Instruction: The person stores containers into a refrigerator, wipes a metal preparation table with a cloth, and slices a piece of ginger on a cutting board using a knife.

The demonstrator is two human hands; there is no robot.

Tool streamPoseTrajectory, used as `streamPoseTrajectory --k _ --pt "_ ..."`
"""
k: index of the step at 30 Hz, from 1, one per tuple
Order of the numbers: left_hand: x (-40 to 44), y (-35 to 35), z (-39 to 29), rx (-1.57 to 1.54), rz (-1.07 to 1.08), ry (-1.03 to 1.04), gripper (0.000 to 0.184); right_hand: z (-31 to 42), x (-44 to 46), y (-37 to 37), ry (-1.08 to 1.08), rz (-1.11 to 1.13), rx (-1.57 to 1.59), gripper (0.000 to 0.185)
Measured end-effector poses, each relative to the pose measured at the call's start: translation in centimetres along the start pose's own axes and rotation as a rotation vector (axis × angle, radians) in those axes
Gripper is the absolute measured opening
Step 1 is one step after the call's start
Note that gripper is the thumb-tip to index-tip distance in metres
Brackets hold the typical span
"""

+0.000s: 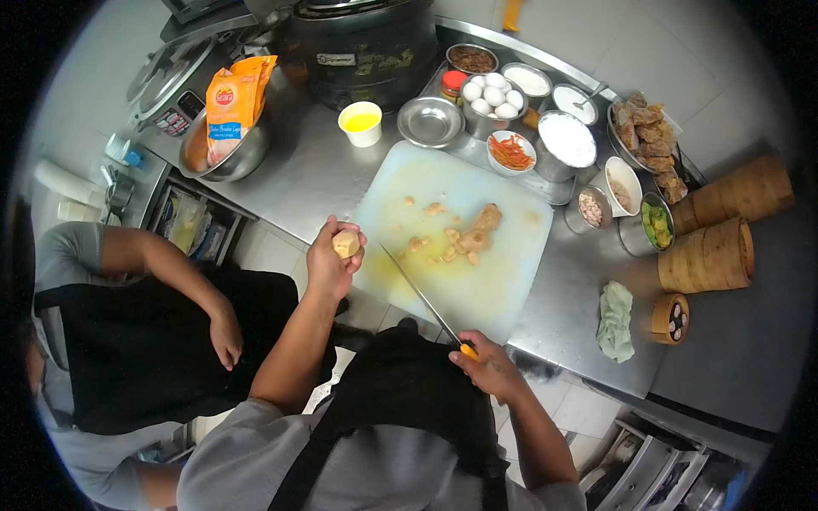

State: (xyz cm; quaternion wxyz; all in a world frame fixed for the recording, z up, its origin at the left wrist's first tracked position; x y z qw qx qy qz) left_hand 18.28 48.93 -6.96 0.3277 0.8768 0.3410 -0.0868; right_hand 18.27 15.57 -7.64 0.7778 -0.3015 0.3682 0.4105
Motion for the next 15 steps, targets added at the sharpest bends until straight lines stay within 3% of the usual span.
streamPoseTrajectory --k 2,5,7,13,15 --pt "-0.8 0.3 -0.2 -0.009 -0.070 0.024 0.030 0.8 1.4 0.0 -0.204 -0.178 -0.194 0.044" --pt "-2.1 0.7 0.2 -0.111 -0.135 0.062 0.024 2.3 -0.8 -1.2 -0.320 -0.380 -0.271 0.043" --pt "-2.3 0.4 1.5 -0.144 -0.164 0.064 0.020 3.4 -2.8 -1.3 -0.306 -0.388 -0.284 0.039" --pt "-3.2 1.6 5.0 -0.268 -0.405 0.134 0.023 4.9 -7.1 -0.6 -0.694 -0.468 -0.423 0.036" --pt "-3.4 2.6 5.6 -0.263 -0.386 0.184 0.023 4.1 -7.3 -1.1 -0.661 -0.468 -0.469 0.037"
Point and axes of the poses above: each hand's wrist, its own x-axis towards the middle knuckle, its own y-axis out of the palm, z = x × y, the point moved 7 cm from there along x, towards the middle knuckle, and after that the axes turned 3 degrees about y, right-handed, at the moved point
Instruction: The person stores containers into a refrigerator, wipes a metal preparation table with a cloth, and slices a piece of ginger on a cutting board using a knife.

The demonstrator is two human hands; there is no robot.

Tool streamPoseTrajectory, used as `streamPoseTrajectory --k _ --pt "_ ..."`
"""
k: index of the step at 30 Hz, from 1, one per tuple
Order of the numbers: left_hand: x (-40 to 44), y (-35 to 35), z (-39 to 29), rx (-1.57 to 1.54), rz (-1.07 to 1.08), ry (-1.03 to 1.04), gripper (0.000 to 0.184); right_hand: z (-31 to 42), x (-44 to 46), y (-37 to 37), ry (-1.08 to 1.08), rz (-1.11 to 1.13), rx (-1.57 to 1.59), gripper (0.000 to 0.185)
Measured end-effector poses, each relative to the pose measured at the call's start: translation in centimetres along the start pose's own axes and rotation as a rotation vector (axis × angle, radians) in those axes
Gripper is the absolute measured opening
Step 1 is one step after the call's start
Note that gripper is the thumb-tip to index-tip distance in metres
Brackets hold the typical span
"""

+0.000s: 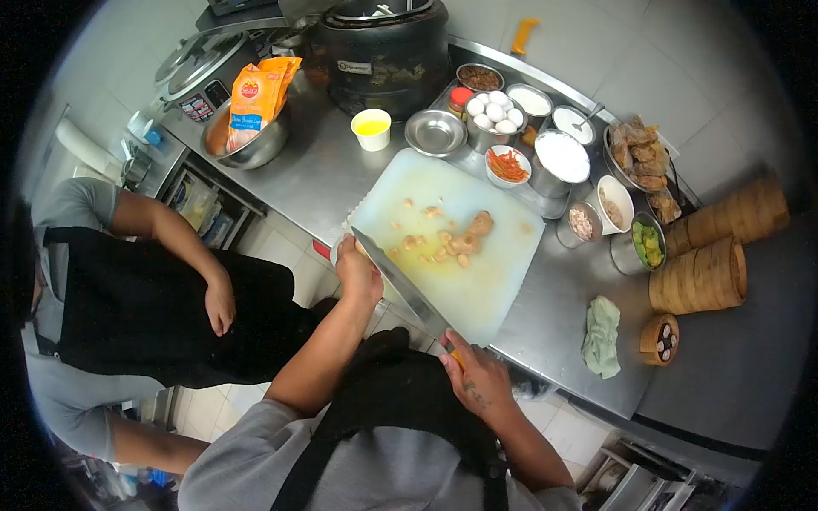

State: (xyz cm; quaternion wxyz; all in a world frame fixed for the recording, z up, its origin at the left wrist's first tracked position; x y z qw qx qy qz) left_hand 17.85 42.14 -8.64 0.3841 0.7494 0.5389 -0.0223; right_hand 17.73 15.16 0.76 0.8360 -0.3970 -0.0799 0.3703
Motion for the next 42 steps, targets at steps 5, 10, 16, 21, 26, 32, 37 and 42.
streamPoseTrajectory --k 5,10,16,21,26,32,37,42 --pt "-1.1 1.1 1.7 -0.019 0.080 0.038 0.026 -1.5 -0.9 -1.2 -0.046 -0.007 -0.086 0.040" --pt "-0.9 0.0 3.6 0.059 -0.037 0.083 0.028 -3.0 -1.5 -1.8 -0.084 -0.025 -0.107 0.042" --pt "-1.4 -0.8 4.3 0.374 -0.043 0.119 0.031 -3.4 -0.4 -0.7 -0.050 0.030 -0.214 0.043" --pt "-1.7 -2.3 5.9 0.522 0.135 0.201 0.023 -5.7 3.8 0.9 -0.031 -0.034 -0.247 0.041" --pt "-8.9 3.0 3.2 1.274 0.957 0.452 0.074 -4.0 4.2 -3.3 -0.078 -0.052 -0.427 0.044" --pt "-6.2 3.3 3.7 1.899 0.931 0.646 0.105 -3.5 2.2 -8.4 -0.180 -0.090 -0.603 0.045" --pt "-1.8 1.6 2.4 1.922 0.712 0.480 0.093 -6.2 0.2 -10.6 0.014 -0.014 -0.523 0.047" --pt "3.8 -1.6 1.6 1.203 0.485 0.509 0.038 -10.9 -0.3 -4.1 0.380 0.238 0.305 0.053"
Point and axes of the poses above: each hand's wrist, its own x-axis towards the middle knuckle, its own y-axis out of the palm, z = x × y, the point moved 7 cm from there along x, towards the middle knuckle, and after that the axes turned 3 degrees about y, right-handed, at the moved point
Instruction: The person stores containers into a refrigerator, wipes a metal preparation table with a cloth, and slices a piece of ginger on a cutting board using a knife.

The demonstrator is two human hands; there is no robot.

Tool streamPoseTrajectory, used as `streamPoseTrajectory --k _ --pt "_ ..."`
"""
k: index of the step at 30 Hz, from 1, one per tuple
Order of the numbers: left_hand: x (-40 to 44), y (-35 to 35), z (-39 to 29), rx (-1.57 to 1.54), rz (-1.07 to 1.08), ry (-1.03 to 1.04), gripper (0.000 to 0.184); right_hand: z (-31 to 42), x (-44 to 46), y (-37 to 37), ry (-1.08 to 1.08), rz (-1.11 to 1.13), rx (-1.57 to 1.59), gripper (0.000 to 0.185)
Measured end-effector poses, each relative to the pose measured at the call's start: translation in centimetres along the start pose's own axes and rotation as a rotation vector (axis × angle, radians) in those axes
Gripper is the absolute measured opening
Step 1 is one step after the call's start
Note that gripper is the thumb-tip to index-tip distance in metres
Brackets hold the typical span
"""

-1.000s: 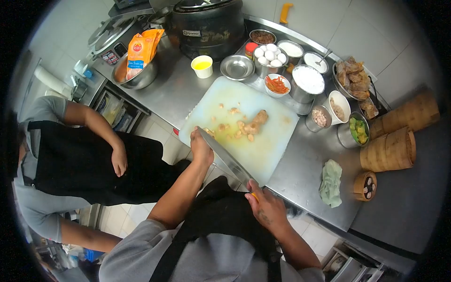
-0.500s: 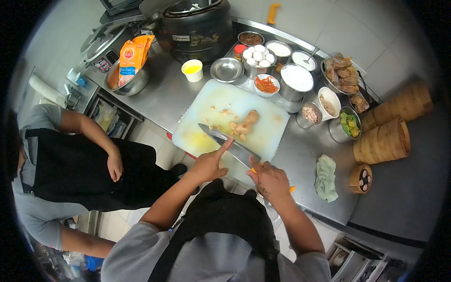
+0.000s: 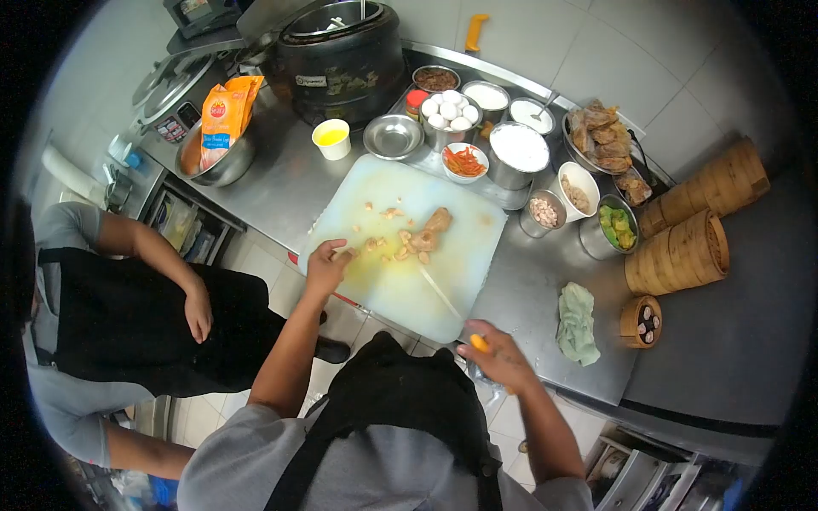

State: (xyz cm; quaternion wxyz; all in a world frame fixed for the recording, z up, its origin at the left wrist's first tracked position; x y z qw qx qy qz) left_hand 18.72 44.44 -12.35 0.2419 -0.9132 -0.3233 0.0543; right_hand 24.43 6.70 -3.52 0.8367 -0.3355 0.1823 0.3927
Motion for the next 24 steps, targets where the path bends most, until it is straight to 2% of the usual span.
streamPoseTrajectory --k 2,3,4,6,8,10,14,16,17,19,20,22,24 --pt "-0.8 -1.4 1.0 -0.425 -0.048 -0.401 0.025 -1.6 3.0 2.8 -0.013 0.050 -0.028 0.052" --pt "-1.7 -2.6 0.1 -0.533 -0.107 -0.470 0.021 -1.4 3.7 4.3 -0.022 0.104 -0.053 0.051" --pt "-2.0 -3.0 0.9 -0.525 -0.111 -0.476 0.021 -1.0 4.3 5.2 -0.022 0.113 -0.049 0.051" --pt "-2.8 -4.7 3.0 -0.665 -0.278 -0.530 0.024 0.8 5.7 7.7 0.058 0.331 0.157 0.053" --pt "-3.7 -5.2 4.1 -0.715 -0.300 -0.531 0.029 2.0 7.7 8.7 0.021 0.351 0.145 0.052" --pt "-4.1 -5.9 4.6 -0.485 -0.260 -0.369 0.035 2.9 9.7 8.8 -0.018 0.380 0.129 0.052" --pt "-5.3 -4.9 3.1 -0.353 -0.145 -0.324 0.042 2.5 13.1 4.9 0.070 0.150 0.123 0.051" --pt "-5.4 -2.8 1.8 -0.262 -0.054 -0.088 0.046 2.7 13.8 3.9 0.035 0.141 0.154 0.050" --pt "-5.5 -2.0 1.3 -0.269 -0.056 -0.086 0.046 2.7 13.9 3.6 0.037 0.138 0.181 0.050" --pt "-5.8 -0.9 -2.5 0.080 -0.137 0.256 0.048 3.1 13.2 3.2 0.028 0.101 0.224 0.046" --pt "-5.6 -0.4 -3.4 0.073 -0.140 0.260 0.048 3.1 12.8 3.5 0.026 0.094 0.219 0.046" --pt "-4.8 0.8 -6.0 0.327 -0.076 0.379 0.052 2.8 11.9 3.5 0.012 0.014 0.318 0.046" --pt "-4.0 1.4 -6.1 0.404 -0.111 0.397 0.054 3.2 10.8 3.4 0.012 0.024 0.335 0.049"
Point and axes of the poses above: each hand's wrist, its own x-axis towards the middle knuckle, its own y-axis out of the palm, z = x × y, the point moved 7 cm from there along x, towards the middle knuckle, and after that the axes turned 3 degrees about y, right-handed, at the moved point
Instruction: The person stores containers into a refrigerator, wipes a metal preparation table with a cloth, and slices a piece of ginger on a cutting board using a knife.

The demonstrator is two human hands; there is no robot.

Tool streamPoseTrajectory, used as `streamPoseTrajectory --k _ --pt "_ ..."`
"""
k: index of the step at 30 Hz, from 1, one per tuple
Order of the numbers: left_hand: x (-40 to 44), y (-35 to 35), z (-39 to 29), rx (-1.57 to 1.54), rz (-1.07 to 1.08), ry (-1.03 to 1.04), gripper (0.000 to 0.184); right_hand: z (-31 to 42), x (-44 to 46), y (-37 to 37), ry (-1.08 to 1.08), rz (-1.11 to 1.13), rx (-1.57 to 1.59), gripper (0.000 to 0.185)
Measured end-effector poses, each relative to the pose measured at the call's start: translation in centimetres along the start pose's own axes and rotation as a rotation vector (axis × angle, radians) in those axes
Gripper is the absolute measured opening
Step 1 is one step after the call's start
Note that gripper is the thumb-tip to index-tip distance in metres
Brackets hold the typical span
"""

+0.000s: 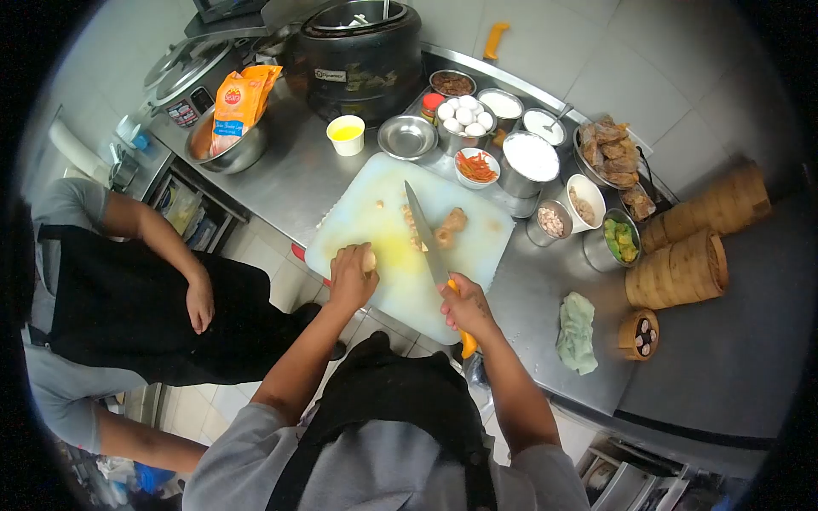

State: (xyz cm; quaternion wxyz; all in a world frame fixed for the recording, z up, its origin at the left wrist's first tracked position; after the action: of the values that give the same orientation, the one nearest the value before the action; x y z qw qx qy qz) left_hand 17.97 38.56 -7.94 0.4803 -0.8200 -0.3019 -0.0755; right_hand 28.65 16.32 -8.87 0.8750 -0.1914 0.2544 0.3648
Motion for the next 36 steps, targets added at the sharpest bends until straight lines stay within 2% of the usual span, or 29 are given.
streamPoseTrajectory --k 3,5,8,13,15,16,18,23,25,26,28,30,31,32,34,35,36 --pt "1.3 1.1 1.1 0.071 0.028 -0.077 0.054 0.5 -2.2 -0.5 -0.021 0.000 0.050 0.053" --pt "2.5 1.2 1.8 -0.071 -0.039 -0.103 0.054 -0.1 -3.5 -1.5 -0.034 -0.104 0.158 0.050" --pt "6.1 2.1 0.8 -0.179 -0.126 0.047 0.053 -0.6 -6.5 -3.6 -0.084 -0.239 0.225 0.048" --pt "14.5 4.7 1.1 -0.208 -0.108 -0.013 0.053 -4.3 -10.3 -5.8 -0.100 -0.336 0.257 0.045" --pt "17.0 5.8 4.1 -0.067 -0.057 -0.245 0.048 -5.5 -11.6 -5.9 -0.089 -0.350 0.205 0.042" --pt "17.8 6.0 4.6 -0.066 -0.067 -0.236 0.048 -6.0 -12.3 -5.7 -0.102 -0.351 0.207 0.042" --pt "18.8 5.7 6.4 -0.180 -0.209 -0.397 0.048 -7.4 -13.5 -5.3 -0.056 -0.368 0.273 0.039" --pt "23.9 8.6 7.1 -0.437 -0.029 -0.485 0.061 -9.1 -14.8 -4.1 0.002 -0.407 0.321 0.040" --pt "24.1 7.8 7.4 -0.291 -0.402 -0.527 0.065 -10.0 -15.1 -3.8 -0.003 -0.410 0.298 0.041" --pt "23.6 7.5 5.9 -0.345 -0.450 -0.504 0.066 -10.5 -15.2 -3.8 0.015 -0.421 0.306 0.041" --pt "21.1 9.1 1.8 -0.426 -0.237 -0.330 0.057 -9.8 -14.8 -3.9 -0.030 -0.390 0.371 0.042" --pt "14.9 8.7 -5.7 -0.510 -0.001 -0.160 0.045 -8.0 -14.2 -4.1 -0.043 -0.413 0.376 0.037" --pt "11.5 7.7 -9.0 -0.563 0.058 -0.149 0.037 -7.5 -13.5 -4.0 -0.062 -0.367 0.440 0.034" --pt "8.2 7.2 -11.6 -0.519 0.058 0.111 0.049 -7.1 -13.2 -3.8 -0.078 -0.320 0.501 0.032" --pt "3.1 4.5 -17.1 -0.331 0.116 0.347 0.066 -5.3 -12.4 -3.4 -0.089 -0.303 0.553 0.029" --pt "2.4 3.2 -17.9 -0.333 0.114 0.350 0.066 -4.2 -11.8 -3.2 -0.113 -0.269 0.594 0.027" --pt "1.4 3.3 -19.0 -0.207 0.293 0.425 0.067 -3.1 -11.4 -3.1 -0.116 -0.267 0.591 0.027"
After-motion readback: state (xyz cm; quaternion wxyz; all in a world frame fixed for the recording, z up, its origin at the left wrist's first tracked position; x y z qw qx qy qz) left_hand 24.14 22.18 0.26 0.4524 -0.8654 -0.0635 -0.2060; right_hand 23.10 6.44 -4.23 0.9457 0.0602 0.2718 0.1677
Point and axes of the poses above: each hand's wrist, its own x-axis towards the middle knuckle, its own y-axis out of the palm, z = x × y, the point moved 7 cm from there along x, towards the middle knuckle, and after that the axes turned 3 degrees about y, right-handed, at the moved point
